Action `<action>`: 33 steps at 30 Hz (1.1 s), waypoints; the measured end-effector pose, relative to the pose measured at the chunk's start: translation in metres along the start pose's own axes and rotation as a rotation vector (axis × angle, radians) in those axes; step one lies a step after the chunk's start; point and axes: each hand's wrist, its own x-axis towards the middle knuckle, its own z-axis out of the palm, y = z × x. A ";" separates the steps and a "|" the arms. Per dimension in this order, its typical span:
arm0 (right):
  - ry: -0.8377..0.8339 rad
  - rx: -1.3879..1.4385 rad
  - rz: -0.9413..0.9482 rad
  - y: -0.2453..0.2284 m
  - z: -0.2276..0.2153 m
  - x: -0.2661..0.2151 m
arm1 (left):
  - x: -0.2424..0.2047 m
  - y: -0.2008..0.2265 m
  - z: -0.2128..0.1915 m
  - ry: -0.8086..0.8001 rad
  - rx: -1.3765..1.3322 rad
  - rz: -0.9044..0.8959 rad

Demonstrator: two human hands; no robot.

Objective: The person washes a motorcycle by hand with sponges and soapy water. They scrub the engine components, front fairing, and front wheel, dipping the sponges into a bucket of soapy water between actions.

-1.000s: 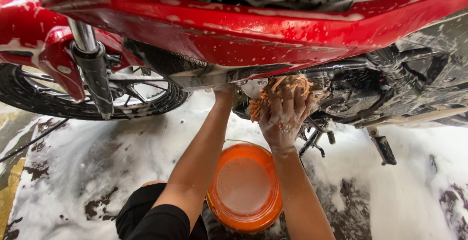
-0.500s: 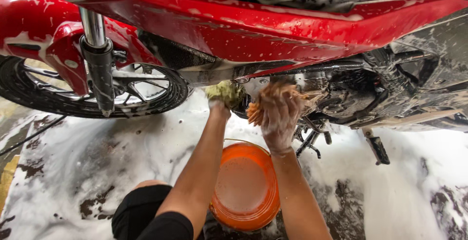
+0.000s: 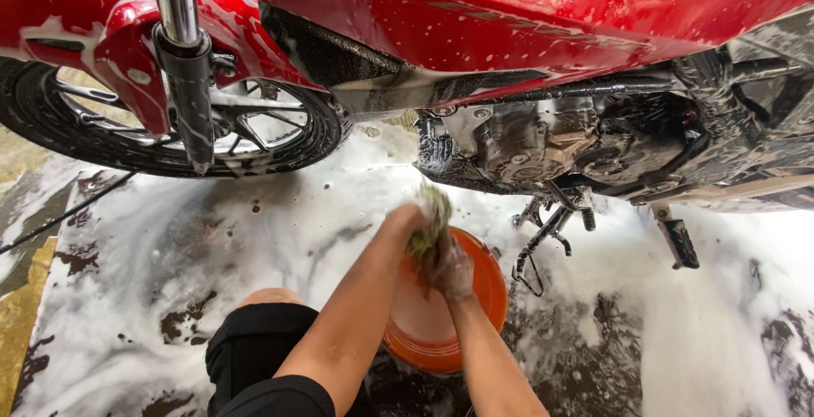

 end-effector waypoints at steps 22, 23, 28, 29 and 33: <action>-0.835 0.243 1.092 0.069 0.050 -0.051 | -0.041 -0.019 0.092 -0.556 0.648 -0.075; -0.846 0.328 1.075 0.071 0.034 -0.043 | -0.039 -0.019 0.079 -0.556 0.579 -0.047; -0.839 1.094 1.003 0.073 -0.058 0.027 | -0.019 -0.021 -0.026 -0.252 0.013 0.095; -0.771 1.277 0.961 0.066 -0.067 0.038 | -0.017 -0.027 -0.047 -0.151 -0.223 0.114; -0.607 1.656 0.843 0.035 -0.085 0.076 | 0.014 -0.031 -0.138 0.349 -1.082 0.268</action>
